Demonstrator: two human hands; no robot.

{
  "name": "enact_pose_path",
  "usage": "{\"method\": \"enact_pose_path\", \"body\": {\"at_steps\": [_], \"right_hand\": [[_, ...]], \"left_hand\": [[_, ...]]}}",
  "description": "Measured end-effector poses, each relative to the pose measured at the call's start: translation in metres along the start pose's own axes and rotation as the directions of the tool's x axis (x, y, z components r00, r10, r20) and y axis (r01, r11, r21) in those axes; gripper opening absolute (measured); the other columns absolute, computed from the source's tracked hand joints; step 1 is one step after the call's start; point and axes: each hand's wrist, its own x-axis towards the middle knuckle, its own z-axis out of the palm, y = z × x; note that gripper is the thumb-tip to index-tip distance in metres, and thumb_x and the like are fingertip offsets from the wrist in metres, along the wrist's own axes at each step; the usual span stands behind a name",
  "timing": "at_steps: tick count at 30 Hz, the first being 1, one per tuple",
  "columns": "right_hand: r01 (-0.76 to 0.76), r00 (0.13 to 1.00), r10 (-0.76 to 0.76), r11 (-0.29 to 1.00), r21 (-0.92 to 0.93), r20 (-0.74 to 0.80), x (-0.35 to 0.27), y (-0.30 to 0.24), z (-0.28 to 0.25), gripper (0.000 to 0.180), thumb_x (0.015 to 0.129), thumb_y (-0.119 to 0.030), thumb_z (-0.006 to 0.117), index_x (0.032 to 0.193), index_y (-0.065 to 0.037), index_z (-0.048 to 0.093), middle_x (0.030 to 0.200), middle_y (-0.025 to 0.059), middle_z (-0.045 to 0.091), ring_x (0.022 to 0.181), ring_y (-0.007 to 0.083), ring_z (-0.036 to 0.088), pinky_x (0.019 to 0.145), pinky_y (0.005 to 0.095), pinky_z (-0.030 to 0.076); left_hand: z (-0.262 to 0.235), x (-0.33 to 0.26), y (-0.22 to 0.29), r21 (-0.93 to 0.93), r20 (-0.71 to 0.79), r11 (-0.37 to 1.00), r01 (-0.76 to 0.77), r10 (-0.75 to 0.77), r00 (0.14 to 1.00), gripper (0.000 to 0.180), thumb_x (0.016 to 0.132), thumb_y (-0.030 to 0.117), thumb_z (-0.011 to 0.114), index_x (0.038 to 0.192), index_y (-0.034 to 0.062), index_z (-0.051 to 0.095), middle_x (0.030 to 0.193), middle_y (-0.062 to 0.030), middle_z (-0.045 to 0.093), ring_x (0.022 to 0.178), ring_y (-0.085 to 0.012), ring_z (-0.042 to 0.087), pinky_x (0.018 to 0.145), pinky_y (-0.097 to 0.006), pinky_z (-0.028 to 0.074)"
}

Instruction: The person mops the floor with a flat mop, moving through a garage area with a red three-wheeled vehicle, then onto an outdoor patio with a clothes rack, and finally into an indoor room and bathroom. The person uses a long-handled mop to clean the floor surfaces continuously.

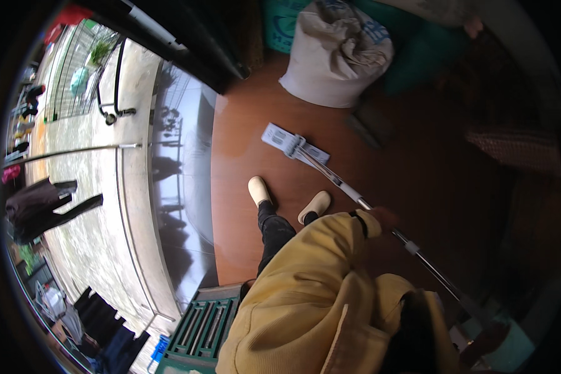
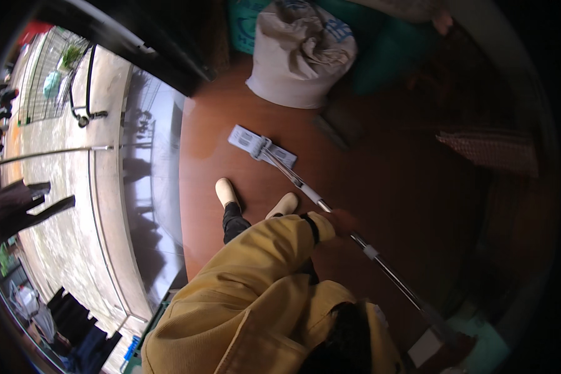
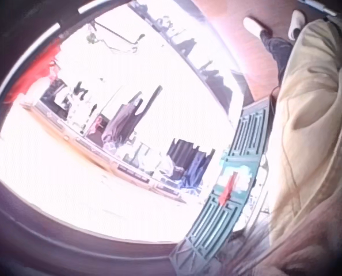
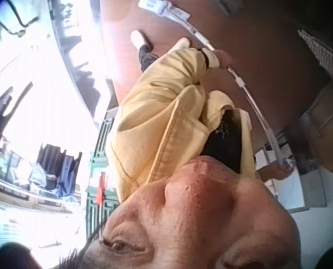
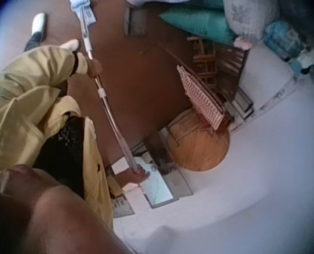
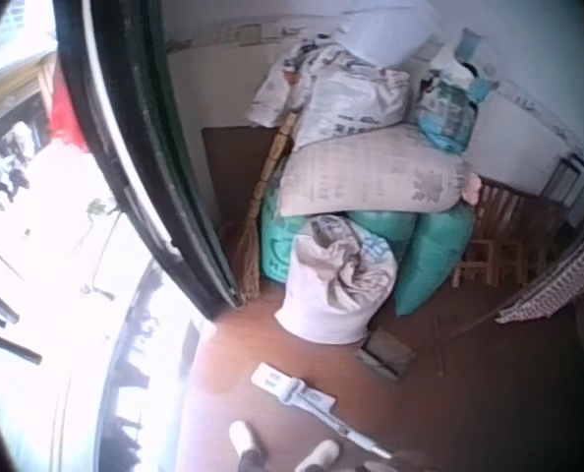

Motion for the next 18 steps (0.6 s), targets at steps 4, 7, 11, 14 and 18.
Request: {"method": "enact_pose_path", "body": {"at_steps": [4,7,11,14,18], "right_hand": [[-0.333,0.942,0.332,0.943,-0.006,-0.049,0.058,-0.116,0.019,0.045,0.099,-0.013,0.051,0.140,0.003,0.041,0.092,0.0111,0.064,0.086,0.0283,0.062,0.087,0.0433,0.050],[-0.287,0.947,0.312,0.929,0.235,-0.077,0.127,-0.177,-0.006,0.048,0.099,-0.010,0.051,0.143,0.003,0.038,0.096,0.0121,0.065,0.086,0.0262,0.062,0.086,0.0401,0.050],[-0.230,0.948,0.285,0.921,0.314,-0.143,0.183,-0.228,-0.021,0.042,0.095,-0.010,0.055,0.135,0.002,0.048,0.095,0.0129,0.063,0.086,0.0237,0.060,0.088,0.0389,0.050],[-0.271,0.945,0.326,0.820,0.504,-0.022,0.194,-0.263,-0.029,0.035,0.095,-0.020,0.053,0.122,0.001,0.057,0.094,0.0119,0.061,0.085,0.0214,0.059,0.083,0.0373,0.051],[-0.787,0.588,0.576,0.247,0.565,0.568,0.194,-0.317,-0.051,0.033,0.092,-0.029,0.045,0.105,-0.001,0.058,0.110,0.0137,0.059,0.103,0.0197,0.055,0.063,0.0330,0.052]], "left_hand": [[-0.039,-0.073,-0.067,0.100,-0.125,0.995,-0.018,0.031,0.992,0.023,0.077,0.020,0.064,0.099,0.0127,0.069,0.089,-0.0123,0.069,0.090,-0.0328,0.067,0.084,-0.045,0.052],[-0.062,-0.108,-0.081,0.097,-0.285,0.995,-0.009,0.036,0.958,0.020,0.076,0.020,0.065,0.092,0.0098,0.071,0.084,-0.0126,0.070,0.086,-0.0331,0.067,0.086,-0.045,0.050],[-0.086,-0.135,-0.095,0.031,-0.305,0.989,0.143,-0.127,0.944,0.016,0.077,0.019,0.064,0.080,0.0062,0.073,0.084,-0.0164,0.070,0.085,-0.0356,0.068,0.082,-0.044,0.053],[-0.105,-0.172,-0.124,-0.013,-0.221,0.977,0.212,-0.209,0.953,0.018,0.078,0.019,0.064,0.083,0.0054,0.073,0.085,-0.0179,0.071,0.087,-0.0362,0.068,0.083,-0.044,0.053],[-0.141,-0.227,-0.172,0.086,-0.175,0.973,0.215,-0.197,0.965,0.020,0.086,0.018,0.058,0.097,0.0097,0.073,0.103,-0.0136,0.071,0.100,-0.0323,0.067,0.083,-0.041,0.055]]}}
